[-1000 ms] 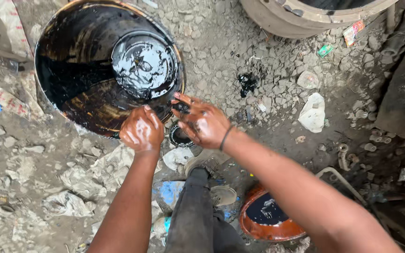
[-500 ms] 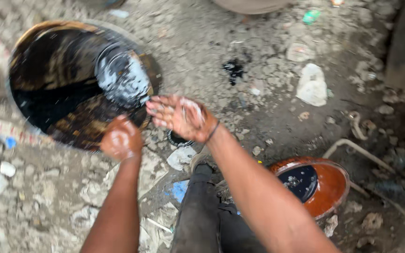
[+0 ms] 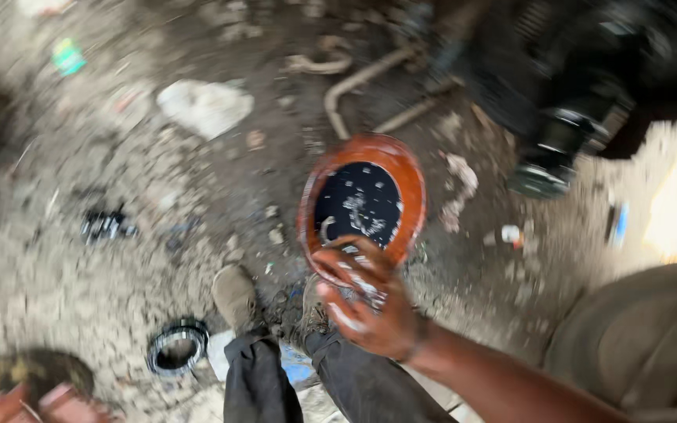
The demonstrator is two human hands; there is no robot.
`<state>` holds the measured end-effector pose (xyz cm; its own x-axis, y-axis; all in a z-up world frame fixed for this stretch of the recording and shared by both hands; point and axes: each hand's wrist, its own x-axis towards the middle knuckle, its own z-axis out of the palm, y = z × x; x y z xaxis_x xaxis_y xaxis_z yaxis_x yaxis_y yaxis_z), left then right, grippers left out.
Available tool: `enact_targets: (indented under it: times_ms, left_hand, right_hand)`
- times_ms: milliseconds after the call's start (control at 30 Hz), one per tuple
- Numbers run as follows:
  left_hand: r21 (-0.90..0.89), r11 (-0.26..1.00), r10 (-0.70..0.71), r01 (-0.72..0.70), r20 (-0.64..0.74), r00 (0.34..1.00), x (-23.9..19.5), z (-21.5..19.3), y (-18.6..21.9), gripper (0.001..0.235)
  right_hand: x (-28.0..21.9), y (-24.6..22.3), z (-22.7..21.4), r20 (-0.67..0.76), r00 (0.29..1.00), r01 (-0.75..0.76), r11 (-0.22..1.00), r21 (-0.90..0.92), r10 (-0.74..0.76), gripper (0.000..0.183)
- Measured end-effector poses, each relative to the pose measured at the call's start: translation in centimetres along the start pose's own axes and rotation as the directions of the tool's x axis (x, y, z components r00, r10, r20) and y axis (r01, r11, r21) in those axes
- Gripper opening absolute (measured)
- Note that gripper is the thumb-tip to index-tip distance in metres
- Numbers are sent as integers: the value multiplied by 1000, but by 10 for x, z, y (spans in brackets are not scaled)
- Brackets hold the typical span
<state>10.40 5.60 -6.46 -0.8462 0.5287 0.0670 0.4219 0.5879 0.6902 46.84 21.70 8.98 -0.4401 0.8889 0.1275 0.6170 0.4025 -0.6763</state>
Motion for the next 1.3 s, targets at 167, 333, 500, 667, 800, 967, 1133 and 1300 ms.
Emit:
enact_targets:
  times_ms: [167,333,500,667,800,967,1133,1300]
  left_hand:
    - [-199,960,281,-199,637,717,-46,126,219,57]
    - [-480,870,405,109,824,397,-126,215,391,51]
    - [-385,795,315,468,922,223,-171,238,484,60]
    - [-274,683,264,677,957,120,-187,242,505,66]
    - [-169,682,212,712,977,29,-188,238,513,68]
    - [-21,683,251,730,945,-208,-193,241,527,74]
    - [55,627,262,777,925,-277,-196,258,514,74]
    - [215,539,178,815,916,-359,-202,289,495,80]
  right_hand:
    - [31,24,-139,-306,948,-61,901,-429,-82,42]
    - [27,84,-197,-366,914,-362,764,-534,177,53]
    - [17,118,-214,-307,915,-399,702,-589,262,63]
    - [2,124,-206,-439,852,-490,730,-476,286,75]
    - [0,124,-191,-582,761,-582,698,-417,288,75]
    - [3,120,-172,-733,611,-674,682,-285,298,72]
    - [7,117,-152,-794,476,-738,664,-125,379,76]
    - [17,115,-138,-827,380,-707,707,29,414,85]
